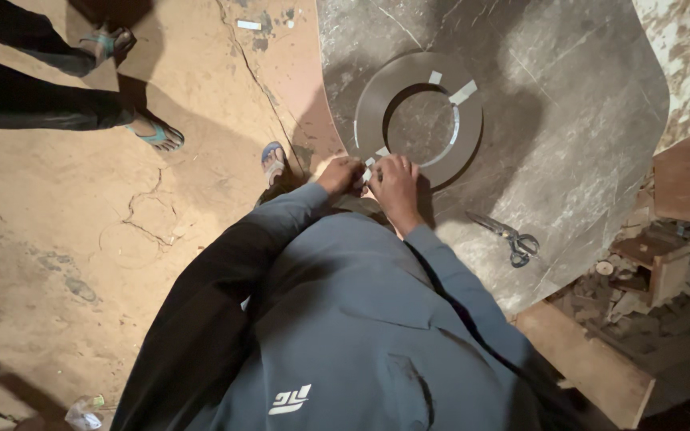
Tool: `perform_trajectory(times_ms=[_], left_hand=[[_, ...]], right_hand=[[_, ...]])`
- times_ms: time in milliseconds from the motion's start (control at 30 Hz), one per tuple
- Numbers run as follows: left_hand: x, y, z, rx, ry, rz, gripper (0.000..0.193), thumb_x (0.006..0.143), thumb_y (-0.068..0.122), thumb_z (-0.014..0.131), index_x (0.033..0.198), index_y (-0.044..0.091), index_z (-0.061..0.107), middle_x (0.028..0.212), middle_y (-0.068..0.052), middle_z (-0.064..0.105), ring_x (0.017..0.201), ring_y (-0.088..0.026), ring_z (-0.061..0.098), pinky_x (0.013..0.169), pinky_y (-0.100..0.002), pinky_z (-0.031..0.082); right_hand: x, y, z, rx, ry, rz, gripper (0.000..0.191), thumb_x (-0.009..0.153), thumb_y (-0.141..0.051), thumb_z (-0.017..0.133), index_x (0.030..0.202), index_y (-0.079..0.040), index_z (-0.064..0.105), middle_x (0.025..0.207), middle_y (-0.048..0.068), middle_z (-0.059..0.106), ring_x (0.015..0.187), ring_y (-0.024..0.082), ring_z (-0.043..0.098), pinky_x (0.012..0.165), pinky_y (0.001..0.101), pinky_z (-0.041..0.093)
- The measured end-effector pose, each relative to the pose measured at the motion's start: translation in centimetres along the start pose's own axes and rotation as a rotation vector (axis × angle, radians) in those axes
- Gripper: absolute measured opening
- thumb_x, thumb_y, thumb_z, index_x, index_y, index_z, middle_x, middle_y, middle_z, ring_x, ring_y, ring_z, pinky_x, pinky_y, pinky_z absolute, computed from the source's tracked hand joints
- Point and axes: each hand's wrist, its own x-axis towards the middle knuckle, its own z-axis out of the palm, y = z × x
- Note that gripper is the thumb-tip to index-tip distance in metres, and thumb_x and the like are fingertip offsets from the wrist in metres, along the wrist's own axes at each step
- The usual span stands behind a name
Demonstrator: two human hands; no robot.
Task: The person cuts a piece of tape from a roll with scissors, then handles a small green item and a yellow bottle, pouring liquid into a can on a workbench. They then walk to a marble table and press small tape pieces onto a circular wooden ring, working around its surface by hand.
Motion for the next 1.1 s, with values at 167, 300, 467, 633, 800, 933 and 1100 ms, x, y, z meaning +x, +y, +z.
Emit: perform_trajectory(times_ms=[167, 300, 467, 633, 800, 933, 1100], left_hand=[[0.1, 0.6, 0.6, 0.520, 0.179, 0.059, 0.044, 0.096, 0.040, 0.071, 0.076, 0.000, 0.071, 0.063, -0.008, 0.066, 0.055, -0.018, 0.063, 0.051, -0.035, 0.051], [0.0, 1.0, 0.8, 0.672, 0.214, 0.183, 0.038, 0.089, 0.029, 0.074, 0.075, -0.006, 0.074, 0.061, -0.013, 0.069, 0.051, -0.018, 0.068, 0.049, -0.035, 0.056], [-0.4, 1.4, 0.9, 0.655, 0.134, 0.121, 0.035, 0.088, 0.029, 0.074, 0.078, -0.004, 0.073, 0.064, -0.010, 0.070, 0.053, -0.017, 0.068, 0.050, -0.035, 0.056], [-0.1, 2.0, 1.3, 0.924, 0.104, 0.300, 0.031, 0.089, 0.031, 0.072, 0.090, 0.000, 0.075, 0.072, -0.012, 0.072, 0.062, -0.019, 0.069, 0.061, -0.037, 0.055], [-0.5, 2.9, 0.8, 1.280, 0.169, 0.110, 0.033, 0.088, 0.041, 0.072, 0.107, 0.014, 0.076, 0.081, -0.005, 0.074, 0.070, -0.017, 0.068, 0.064, -0.033, 0.051], [-2.8, 3.9, -0.3, 0.688, -0.039, 0.040, 0.019, 0.095, 0.031, 0.069, 0.100, 0.013, 0.070, 0.070, 0.002, 0.057, 0.057, -0.009, 0.050, 0.049, -0.025, 0.039], [-6.5, 6.2, 0.2, 0.446, -0.274, 0.131, 0.020, 0.101, 0.026, 0.071, 0.091, 0.012, 0.061, 0.070, 0.005, 0.048, 0.056, -0.005, 0.039, 0.048, -0.022, 0.030]], right_hand=[[-1.6, -1.4, 1.6, -0.051, -0.004, -0.045, 0.018, 0.083, -0.013, 0.071, 0.097, -0.010, 0.060, 0.103, 0.009, 0.061, 0.109, 0.031, 0.057, 0.097, 0.0496, 0.039], [-2.2, -1.2, 1.3, 0.004, 0.024, -0.092, 0.014, 0.088, -0.013, 0.071, 0.098, -0.011, 0.062, 0.106, 0.007, 0.063, 0.110, 0.030, 0.058, 0.101, 0.0483, 0.039], [-1.2, -0.1, -1.2, 0.058, -0.039, 0.025, 0.056, 0.085, -0.031, 0.081, 0.129, -0.008, 0.054, 0.132, 0.012, 0.057, 0.126, 0.034, 0.051, 0.107, 0.0519, 0.036], [0.6, 1.2, -2.6, 0.043, -0.273, 0.153, 0.095, 0.071, -0.040, 0.089, 0.147, -0.007, 0.042, 0.144, 0.017, 0.049, 0.132, 0.040, 0.043, 0.107, 0.0546, 0.033], [1.1, 1.1, -2.6, -0.012, -0.247, 0.147, 0.097, 0.069, -0.035, 0.089, 0.149, -0.006, 0.043, 0.138, 0.019, 0.052, 0.133, 0.041, 0.045, 0.105, 0.0533, 0.037], [0.3, 0.5, -2.7, 0.161, -0.277, 0.223, 0.077, 0.073, -0.032, 0.086, 0.141, -0.012, 0.055, 0.126, 0.014, 0.058, 0.124, 0.037, 0.055, 0.102, 0.0469, 0.045], [-0.4, 1.2, -5.3, 0.531, -0.248, 0.274, 0.071, 0.073, -0.025, 0.084, 0.137, -0.009, 0.059, 0.120, 0.012, 0.061, 0.115, 0.030, 0.064, 0.098, 0.0389, 0.051]])
